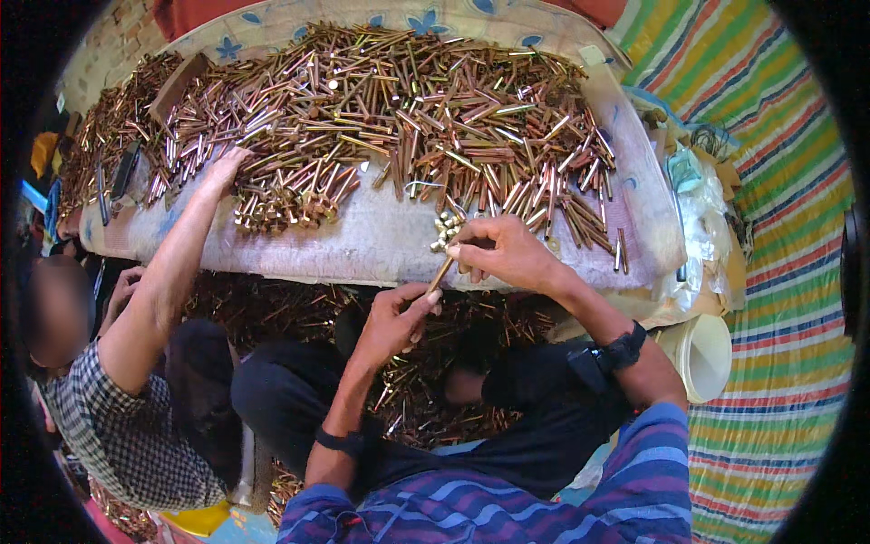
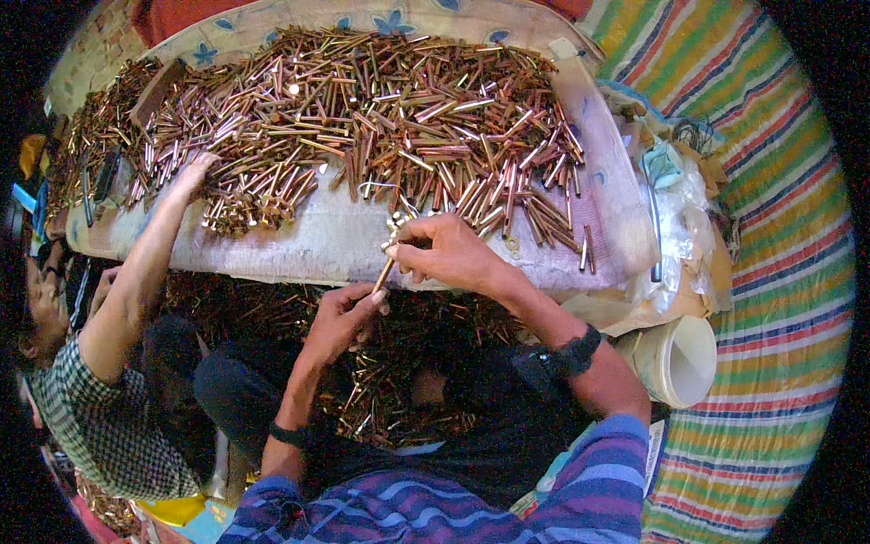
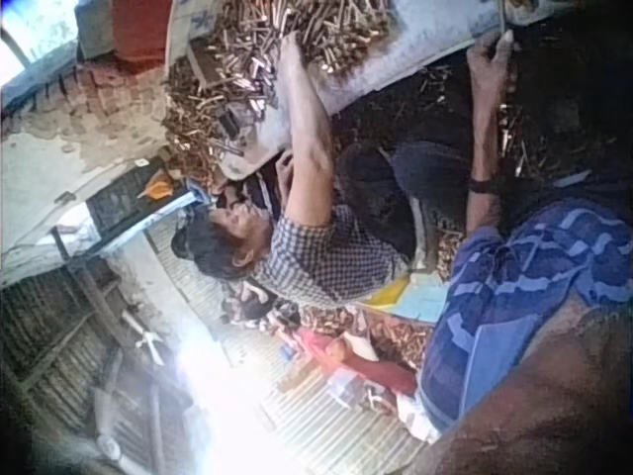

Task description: The person sits on the floor and repeatedly picks up small brass-colored cylindrical rods and round caps from a large pile. They insert the caps onto the ends of the rods by hand and place the assembled units back onto the pile. Another person works nearby on similar parts.

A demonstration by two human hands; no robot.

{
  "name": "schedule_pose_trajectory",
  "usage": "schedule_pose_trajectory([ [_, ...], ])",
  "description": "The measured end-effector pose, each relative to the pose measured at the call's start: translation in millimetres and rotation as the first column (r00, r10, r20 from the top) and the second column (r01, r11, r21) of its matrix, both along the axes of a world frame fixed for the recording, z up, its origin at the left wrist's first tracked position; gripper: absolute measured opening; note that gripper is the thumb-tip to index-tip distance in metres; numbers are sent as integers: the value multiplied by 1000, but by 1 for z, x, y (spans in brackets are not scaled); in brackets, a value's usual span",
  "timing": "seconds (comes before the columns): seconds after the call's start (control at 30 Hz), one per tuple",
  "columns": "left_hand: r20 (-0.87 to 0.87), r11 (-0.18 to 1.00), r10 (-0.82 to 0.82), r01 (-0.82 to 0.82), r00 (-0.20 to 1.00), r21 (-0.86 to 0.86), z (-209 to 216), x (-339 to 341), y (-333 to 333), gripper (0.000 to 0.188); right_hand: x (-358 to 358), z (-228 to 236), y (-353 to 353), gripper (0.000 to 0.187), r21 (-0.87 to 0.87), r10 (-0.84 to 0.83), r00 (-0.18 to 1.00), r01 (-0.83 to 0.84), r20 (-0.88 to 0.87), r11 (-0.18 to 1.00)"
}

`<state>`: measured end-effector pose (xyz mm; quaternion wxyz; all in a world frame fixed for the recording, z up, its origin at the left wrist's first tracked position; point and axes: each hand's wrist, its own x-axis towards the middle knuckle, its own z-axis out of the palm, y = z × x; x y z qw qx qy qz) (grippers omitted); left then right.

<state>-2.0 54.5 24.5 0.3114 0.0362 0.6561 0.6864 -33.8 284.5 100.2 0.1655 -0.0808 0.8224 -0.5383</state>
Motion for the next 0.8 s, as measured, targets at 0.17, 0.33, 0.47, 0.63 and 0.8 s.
schedule_pose_trajectory([
  [0.17,42,995,60,-63,997,81,-8,-6,-1,29,-23,11,6,30,59,-192,973,200,-127,978],
  [0.33,44,995,56,-59,998,80,-13,-14,-2,30,-60,1,18,30,430,-48,843,321,-536,844],
  [0.47,77,992,62,-70,995,105,-15,-15,-4,30,-92,-20,17,27,584,72,785,393,-616,710],
  [0.63,2,993,84,-84,996,86,-16,-16,-7,29,-106,-31,9,27,675,68,840,381,-538,632],
  [0.8,21,996,64,-66,998,68,-17,-17,-8,28,-109,-24,15,35,664,24,875,349,-483,661],
])
